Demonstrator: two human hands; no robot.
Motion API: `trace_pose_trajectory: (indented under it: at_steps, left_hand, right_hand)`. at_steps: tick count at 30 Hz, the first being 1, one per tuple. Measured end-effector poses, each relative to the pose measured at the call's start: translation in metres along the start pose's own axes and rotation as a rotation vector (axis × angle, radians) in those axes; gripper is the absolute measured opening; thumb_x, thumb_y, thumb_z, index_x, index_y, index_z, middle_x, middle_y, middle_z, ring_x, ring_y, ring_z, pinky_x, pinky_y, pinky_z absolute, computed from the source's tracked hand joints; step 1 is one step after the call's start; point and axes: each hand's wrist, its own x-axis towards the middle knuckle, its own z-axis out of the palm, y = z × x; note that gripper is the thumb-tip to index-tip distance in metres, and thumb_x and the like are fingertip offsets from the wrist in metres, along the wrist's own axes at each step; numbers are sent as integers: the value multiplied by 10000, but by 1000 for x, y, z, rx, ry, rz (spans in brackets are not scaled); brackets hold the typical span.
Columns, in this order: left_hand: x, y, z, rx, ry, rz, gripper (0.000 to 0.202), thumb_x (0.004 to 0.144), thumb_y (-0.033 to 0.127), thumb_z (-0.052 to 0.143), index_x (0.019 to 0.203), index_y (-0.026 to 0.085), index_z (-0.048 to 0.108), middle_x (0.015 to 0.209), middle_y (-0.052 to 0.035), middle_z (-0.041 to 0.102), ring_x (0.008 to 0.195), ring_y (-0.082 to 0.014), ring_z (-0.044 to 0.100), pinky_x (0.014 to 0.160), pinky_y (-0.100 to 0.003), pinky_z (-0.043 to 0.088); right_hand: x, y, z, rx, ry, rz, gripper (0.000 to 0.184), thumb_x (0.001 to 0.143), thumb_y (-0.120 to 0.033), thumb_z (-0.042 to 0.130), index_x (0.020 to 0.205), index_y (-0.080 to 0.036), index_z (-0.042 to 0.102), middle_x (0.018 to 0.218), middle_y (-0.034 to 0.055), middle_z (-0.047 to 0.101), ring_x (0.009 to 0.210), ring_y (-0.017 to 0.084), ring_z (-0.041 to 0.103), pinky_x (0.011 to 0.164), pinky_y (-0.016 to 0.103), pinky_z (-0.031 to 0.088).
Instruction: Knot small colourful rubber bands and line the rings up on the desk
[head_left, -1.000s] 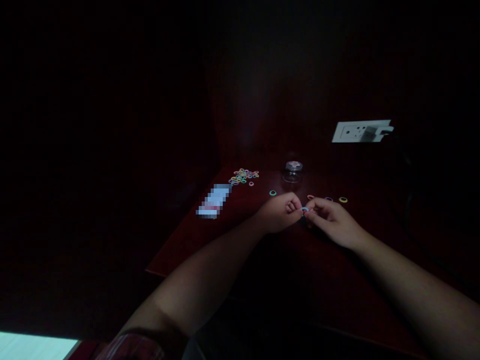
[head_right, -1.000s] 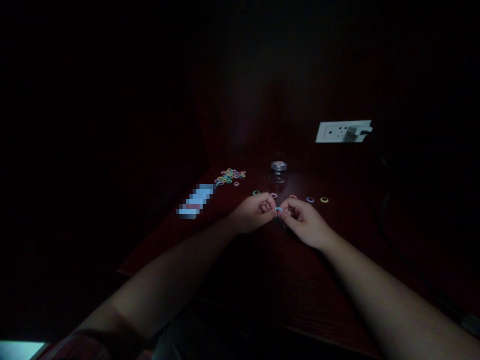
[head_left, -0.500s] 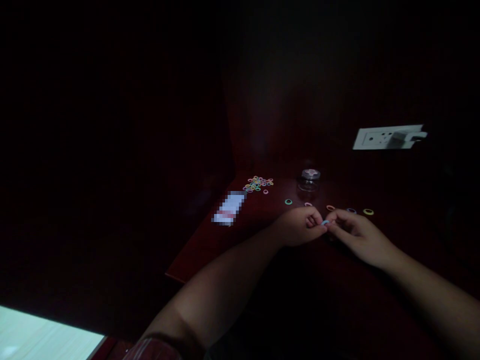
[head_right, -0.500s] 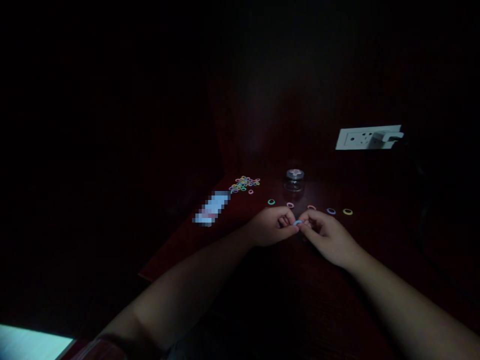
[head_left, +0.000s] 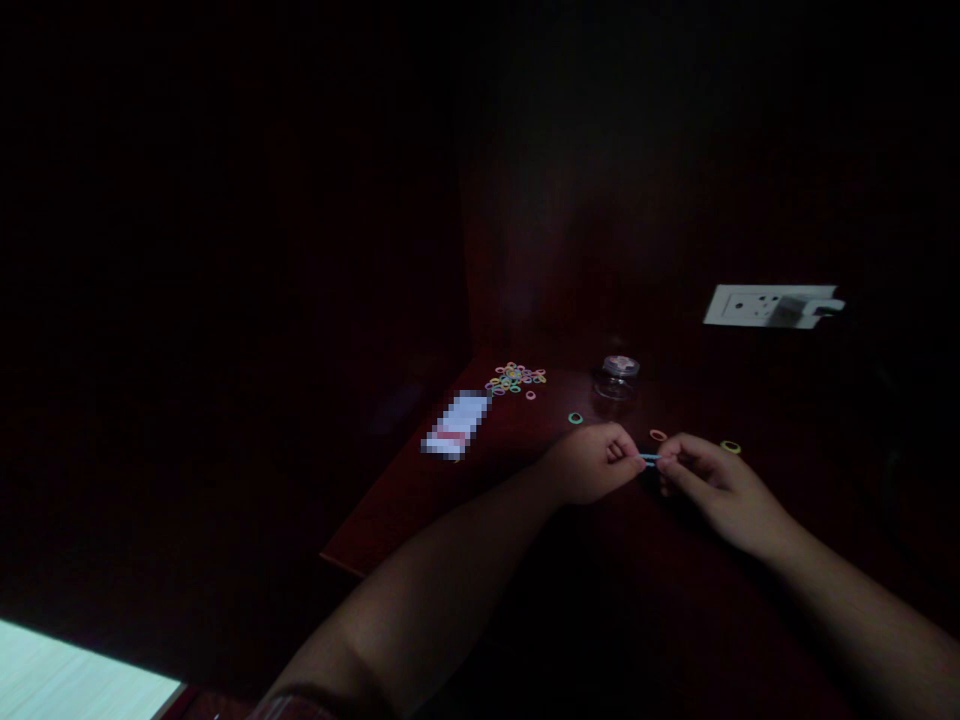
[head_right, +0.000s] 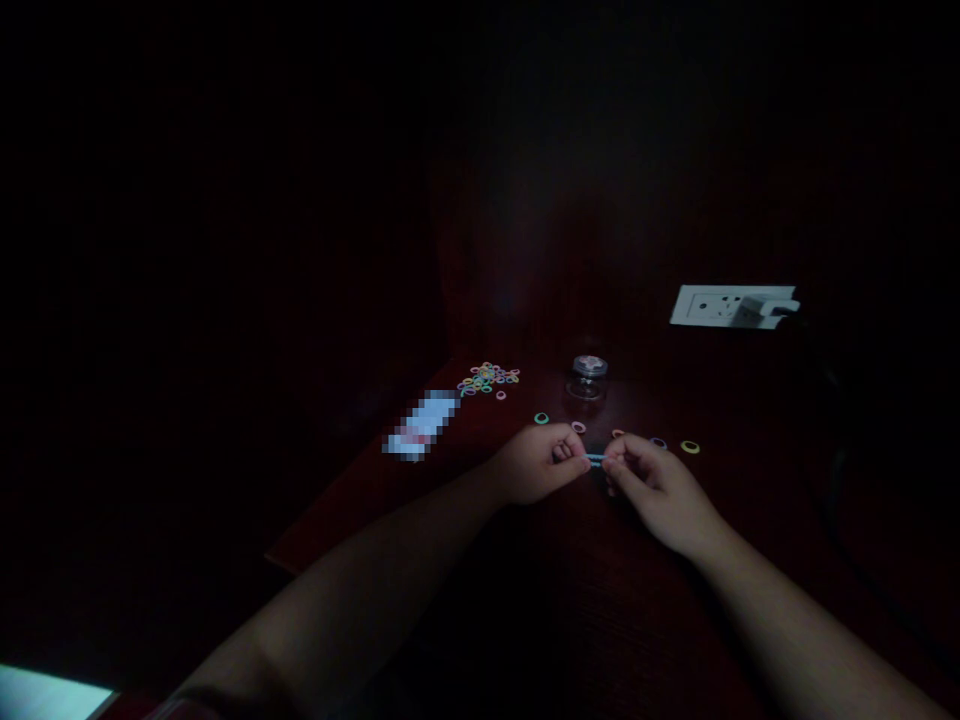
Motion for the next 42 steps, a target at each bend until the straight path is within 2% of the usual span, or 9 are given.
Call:
trace_pose_trajectory:
  at_steps: [8, 15, 22, 30, 36, 42]
  left_hand:
    - [0, -1, 2, 21, 54, 51, 134, 769, 271, 574, 772, 142, 539, 699, -6, 565, 630, -95, 511, 572, -210, 412]
    - [1, 0, -1, 10, 7, 10, 107, 773, 246, 556, 764, 139, 550, 636, 17, 532, 576, -86, 473, 543, -208, 376]
    - [1, 4, 1, -16, 46, 45, 174, 783, 311, 571, 831, 145, 558, 809, -22, 601, 724, -110, 537, 664, -235, 427]
    - [6, -2, 1, -147, 51, 12, 157, 776, 278, 582, 819, 128, 562, 717, -3, 568, 625, -82, 482, 588, -207, 382]
    - [9, -6, 4, -304, 11, -38, 162, 770, 265, 591, 808, 112, 551, 727, -18, 592, 647, -85, 517, 625, -215, 394]
    - [8, -9, 3, -268, -22, -13, 211, 764, 308, 614, 843, 117, 575, 747, -24, 608, 644, -87, 527, 610, -211, 391]
  right_hand:
    - [-1, -7, 6, -27, -29, -49, 248, 856, -425, 481, 756, -203, 527, 619, 13, 569, 600, 159, 529, 593, 298, 436]
    - [-1, -4, 1, 37, 63, -28, 212, 869, -377, 482, 758, -199, 514, 628, 3, 547, 606, 148, 505, 580, 274, 407]
    - [-3, -12, 7, -17, 37, -96, 187, 854, -358, 500, 751, -203, 517, 636, 3, 535, 595, 151, 497, 581, 288, 412]
    - [-3, -11, 3, 109, 98, -72, 168, 860, -335, 505, 780, -188, 515, 624, 2, 548, 591, 140, 508, 568, 266, 398]
    - [-3, -14, 6, 162, 89, -86, 160, 854, -320, 518, 776, -181, 522, 612, -4, 540, 575, 129, 495, 563, 254, 395]
    - [-2, -12, 7, 191, 83, -94, 159, 852, -326, 527, 791, -179, 527, 632, 3, 551, 584, 131, 503, 566, 254, 401]
